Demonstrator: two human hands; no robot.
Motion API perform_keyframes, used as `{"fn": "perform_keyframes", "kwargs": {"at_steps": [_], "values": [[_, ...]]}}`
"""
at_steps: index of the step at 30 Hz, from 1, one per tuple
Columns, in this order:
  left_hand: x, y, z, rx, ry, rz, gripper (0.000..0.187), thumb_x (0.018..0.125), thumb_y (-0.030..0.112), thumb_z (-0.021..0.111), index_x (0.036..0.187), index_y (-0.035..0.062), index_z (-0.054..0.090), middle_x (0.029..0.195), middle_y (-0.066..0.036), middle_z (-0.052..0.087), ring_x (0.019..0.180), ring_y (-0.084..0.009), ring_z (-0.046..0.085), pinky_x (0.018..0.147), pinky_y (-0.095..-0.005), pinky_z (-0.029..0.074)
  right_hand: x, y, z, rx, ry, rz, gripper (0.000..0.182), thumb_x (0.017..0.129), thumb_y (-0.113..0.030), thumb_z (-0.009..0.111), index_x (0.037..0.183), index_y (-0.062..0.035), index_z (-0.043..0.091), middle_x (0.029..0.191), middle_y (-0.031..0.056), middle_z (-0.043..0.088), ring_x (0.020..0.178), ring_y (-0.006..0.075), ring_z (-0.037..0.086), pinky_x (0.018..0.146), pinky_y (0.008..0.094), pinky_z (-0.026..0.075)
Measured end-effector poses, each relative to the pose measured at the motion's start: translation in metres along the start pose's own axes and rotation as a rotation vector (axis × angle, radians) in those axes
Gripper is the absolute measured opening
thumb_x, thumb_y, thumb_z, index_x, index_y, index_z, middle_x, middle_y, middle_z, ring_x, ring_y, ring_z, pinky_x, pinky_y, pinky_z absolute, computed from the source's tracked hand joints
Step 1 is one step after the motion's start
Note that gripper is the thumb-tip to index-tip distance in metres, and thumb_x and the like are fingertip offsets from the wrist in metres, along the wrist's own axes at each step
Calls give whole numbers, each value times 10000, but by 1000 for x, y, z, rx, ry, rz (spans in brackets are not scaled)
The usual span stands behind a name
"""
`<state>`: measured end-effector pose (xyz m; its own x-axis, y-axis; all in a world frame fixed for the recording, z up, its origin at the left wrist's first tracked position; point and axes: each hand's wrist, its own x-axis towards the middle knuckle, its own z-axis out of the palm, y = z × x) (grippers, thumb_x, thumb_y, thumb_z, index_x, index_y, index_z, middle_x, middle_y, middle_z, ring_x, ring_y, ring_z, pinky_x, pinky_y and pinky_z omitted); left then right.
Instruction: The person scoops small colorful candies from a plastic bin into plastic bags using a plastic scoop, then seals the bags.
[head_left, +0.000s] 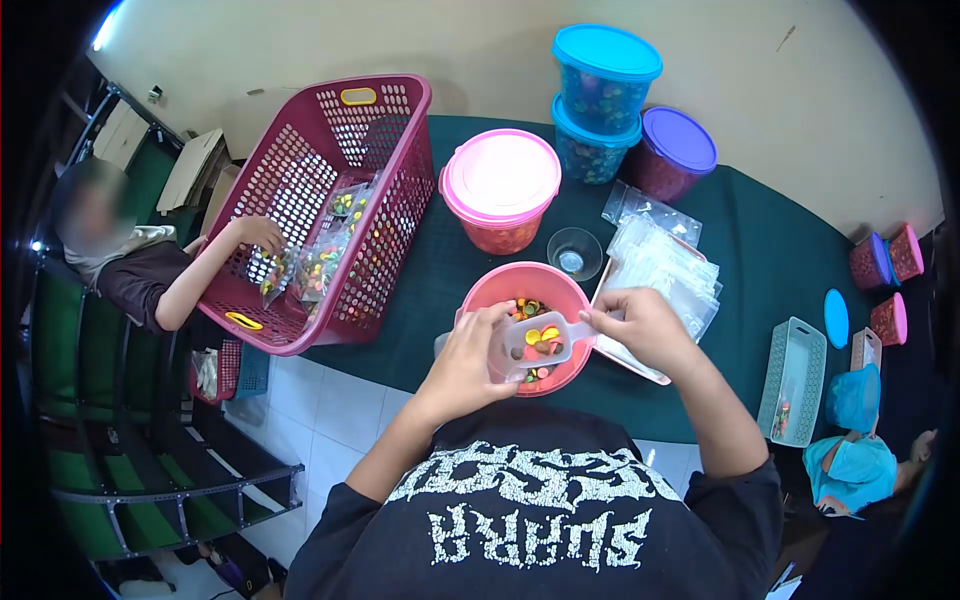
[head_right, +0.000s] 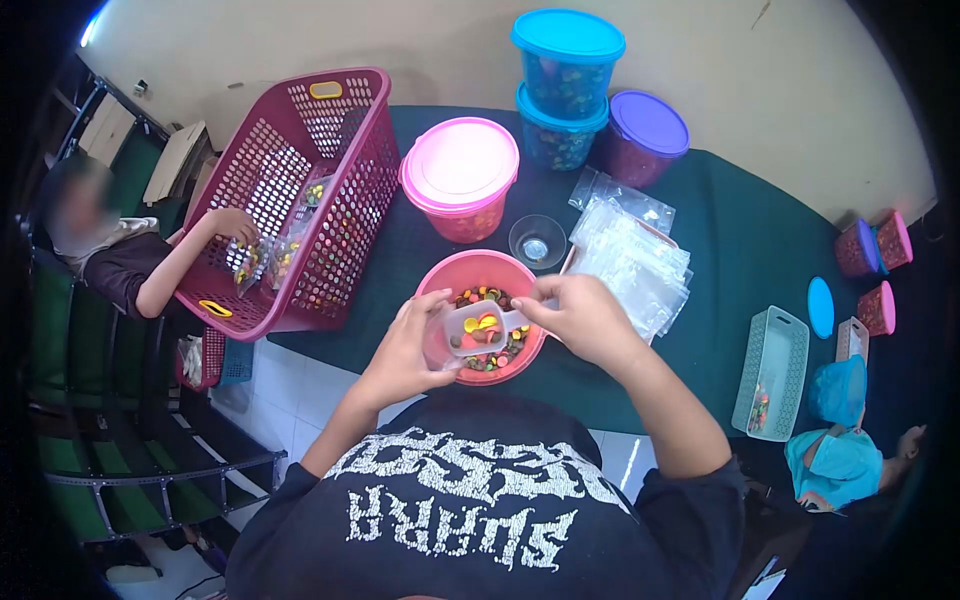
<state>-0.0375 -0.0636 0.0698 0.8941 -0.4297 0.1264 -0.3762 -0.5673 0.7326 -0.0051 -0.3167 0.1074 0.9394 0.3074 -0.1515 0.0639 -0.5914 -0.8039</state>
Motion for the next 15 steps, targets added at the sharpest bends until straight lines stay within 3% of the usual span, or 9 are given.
{"fn": "perform_keyframes", "kwargs": {"at_steps": [1, 6, 8, 9, 10, 11, 12, 15], "values": [[2, 5, 1, 23, 8, 17, 828, 617, 161, 785, 1325, 39, 373, 1212, -164, 492, 1138, -335, 478, 983, -428, 388, -2, -19, -7, -202, 89, 9, 278, 831, -258, 672, 749, 5, 638, 652, 115, 616, 599, 184, 579, 611, 336, 455], [8, 14, 0, -175, -15, -10, 824, 650, 164, 781, 1342, 43, 350, 1246, -162, 478, 1201, -299, 462, 1014, -405, 376, -7, -58, -25, -291, 127, -186, 265, 807, -257, 696, 735, -14, 618, 629, 119, 603, 602, 233, 594, 580, 347, 444], [13, 11, -1, -299, -21, -28, 826, 663, 166, 779, 1350, 43, 338, 1258, -157, 473, 1223, -282, 456, 1027, -399, 370, -11, -77, -34, -472, 100, -377, 277, 798, -287, 712, 742, -38, 604, 608, 107, 594, 603, 240, 596, 556, 338, 445], [17, 5, -4, -489, -96, 12, 819, 672, 152, 769, 1355, 45, 330, 1265, -149, 466, 1224, -267, 460, 1023, -392, 378, -13, -86, -36, -488, 109, -590, 262, 769, -298, 726, 755, -75, 590, 606, 78, 570, 601, 232, 583, 525, 341, 438], [23, 2, -8, -677, -170, 54, 813, 681, 138, 760, 1360, 47, 323, 1273, -141, 460, 1226, -251, 463, 1019, -384, 387, -14, -97, -37, -490, 104, -596, 262, 769, -298, 726, 755, -75, 590, 606, 78, 570, 601, 232, 583, 525, 341, 438], [26, 6, -14, -980, -293, -28, 844, 671, 116, 752, 1376, 51, 292, 1254, -130, 462, 1176, -227, 498, 973, -361, 429, -14, -110, -39, -584, 60, -731, 222, 768, -277, 705, 780, -85, 593, 649, 64, 583, 649, 234, 600, 564, 350, 458], [30, 1, -20, -982, -286, -30, 844, 671, 116, 752, 1376, 51, 292, 1254, -130, 462, 1176, -227, 498, 973, -361, 429, -14, -121, -40, -676, 14, -866, 187, 767, -256, 685, 805, -96, 597, 691, 50, 596, 696, 237, 618, 603, 359, 478], [41, -13, -30, -1166, -635, 62, 930, 639, 132, 753, 1401, 47, 225, 1232, -117, 468, 1138, -186, 504, 935, -317, 438, -8, -137, -45, -695, -1, -918, 182, 763, -240, 679, 769, -84, 586, 691, 39, 573, 705, 223, 614, 609, 353, 478]]}}
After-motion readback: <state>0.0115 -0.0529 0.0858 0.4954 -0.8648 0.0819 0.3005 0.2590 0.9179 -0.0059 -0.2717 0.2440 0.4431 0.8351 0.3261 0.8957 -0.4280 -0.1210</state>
